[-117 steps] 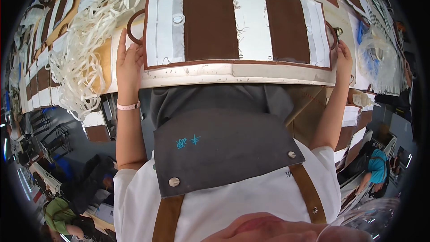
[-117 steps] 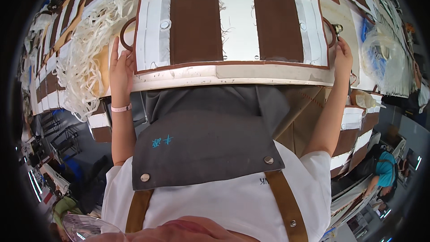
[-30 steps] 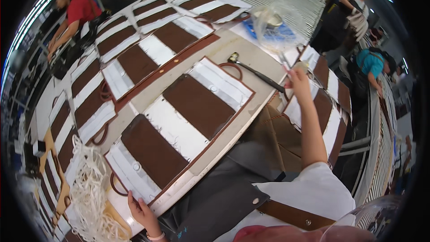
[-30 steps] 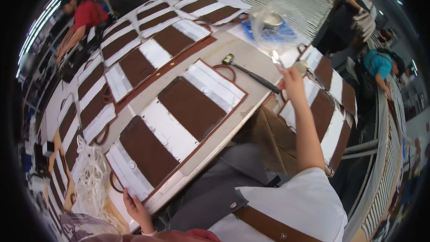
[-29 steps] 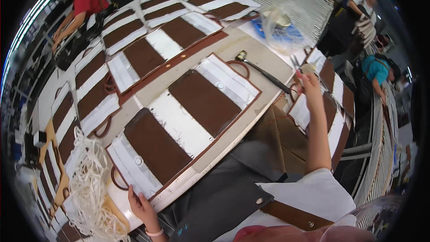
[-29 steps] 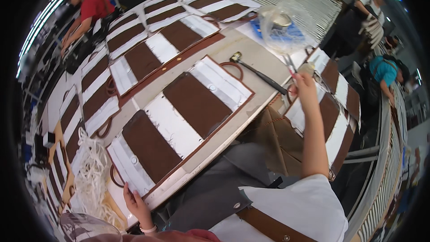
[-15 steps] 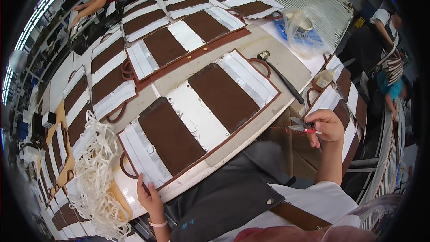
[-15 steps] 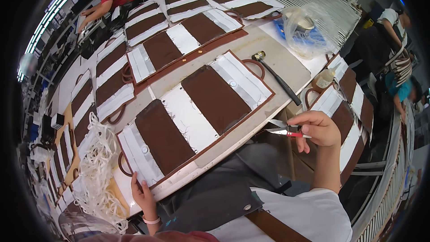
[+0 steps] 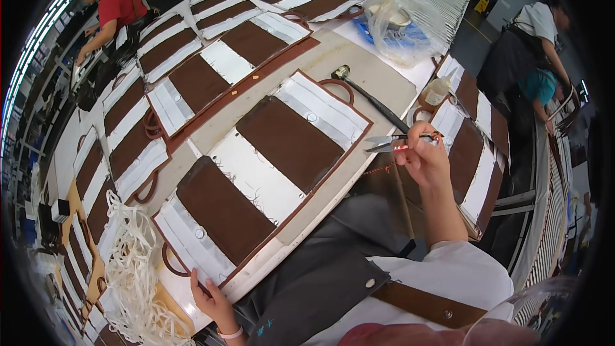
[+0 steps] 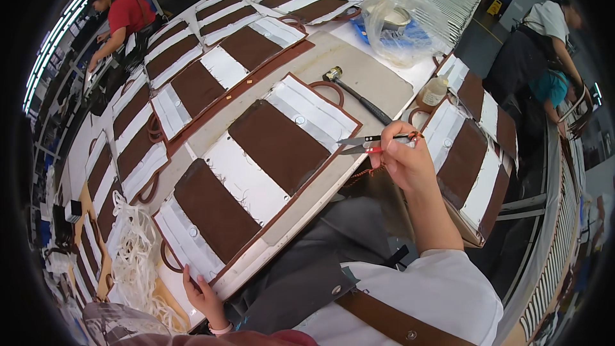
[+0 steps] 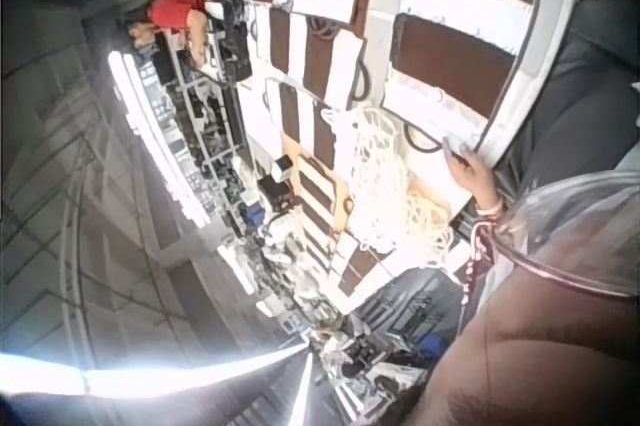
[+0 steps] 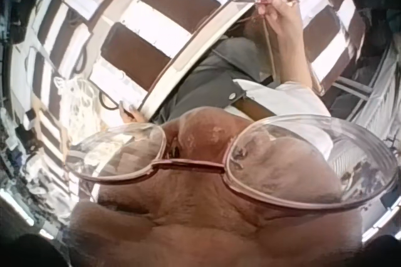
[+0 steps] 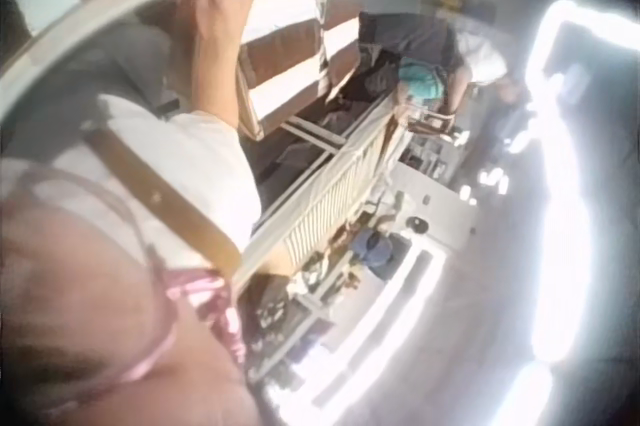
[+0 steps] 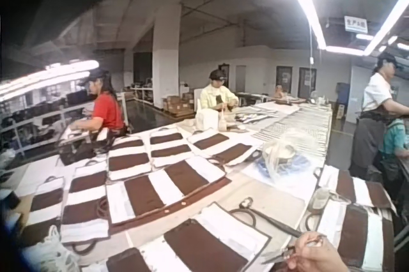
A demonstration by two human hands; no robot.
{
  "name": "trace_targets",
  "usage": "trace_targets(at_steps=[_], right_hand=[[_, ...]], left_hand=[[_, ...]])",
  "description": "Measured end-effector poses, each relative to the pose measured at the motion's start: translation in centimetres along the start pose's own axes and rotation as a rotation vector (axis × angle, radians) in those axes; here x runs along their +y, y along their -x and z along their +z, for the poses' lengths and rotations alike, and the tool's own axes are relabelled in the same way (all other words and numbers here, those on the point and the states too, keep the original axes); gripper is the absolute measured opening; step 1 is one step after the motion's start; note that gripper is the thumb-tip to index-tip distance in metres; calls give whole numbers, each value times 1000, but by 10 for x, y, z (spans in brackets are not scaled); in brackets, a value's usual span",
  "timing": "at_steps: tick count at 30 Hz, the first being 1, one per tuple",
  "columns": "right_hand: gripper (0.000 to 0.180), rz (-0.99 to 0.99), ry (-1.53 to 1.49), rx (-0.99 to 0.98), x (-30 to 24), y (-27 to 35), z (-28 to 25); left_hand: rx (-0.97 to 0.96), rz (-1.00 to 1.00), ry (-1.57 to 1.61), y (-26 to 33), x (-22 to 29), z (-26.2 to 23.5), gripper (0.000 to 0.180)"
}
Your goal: The person assembles a brown and white handbag by hand. They use a red utility knife to trim excess material and white straps, then fold and tuck the edges of the bag's lining to secure the structure. The process involves precise cutting and manual folding of the bag components.
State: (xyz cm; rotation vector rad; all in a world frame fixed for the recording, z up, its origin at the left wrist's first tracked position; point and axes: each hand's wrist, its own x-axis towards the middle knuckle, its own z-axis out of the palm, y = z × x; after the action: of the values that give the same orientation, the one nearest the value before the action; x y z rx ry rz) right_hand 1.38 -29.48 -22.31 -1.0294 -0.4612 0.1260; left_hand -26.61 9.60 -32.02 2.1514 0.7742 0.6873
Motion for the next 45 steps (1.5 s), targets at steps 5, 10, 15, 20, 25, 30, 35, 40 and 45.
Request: trace_targets(at_steps=[5, 10, 15, 20, 25, 30, 35, 40, 45], right_hand=[[25, 50, -206, 29, 13, -8, 5], [41, 160, -113, -113, 29, -7, 25], [40, 236, -41, -222, 36, -11, 50], [38, 313, -15, -300, 38, -12, 63], [38, 408, -75, -316, 56, -7, 77], [31, 536, -129, -301, 77, -8, 95], [25, 625, -248, -327, 89, -9, 110], [28, 670, -229, -463, 94, -13, 118], [31, 672, 0, -709, 96, -21, 134]], left_hand=[[19, 16, -2, 0, -1, 2, 39], [5, 24, -52, 0, 1, 0, 39], [42, 21, -7, 1, -2, 4, 38], [61, 29, -11, 3, -3, 5, 39], [54, 17, -60, 1, -2, 5, 40], [66, -12, -24, 3, 5, 6, 42], [81, -20, -39, 5, 0, 9, 42], [62, -27, -70, 7, 9, 8, 40], [102, 7, -102, 6, 10, 9, 36]])
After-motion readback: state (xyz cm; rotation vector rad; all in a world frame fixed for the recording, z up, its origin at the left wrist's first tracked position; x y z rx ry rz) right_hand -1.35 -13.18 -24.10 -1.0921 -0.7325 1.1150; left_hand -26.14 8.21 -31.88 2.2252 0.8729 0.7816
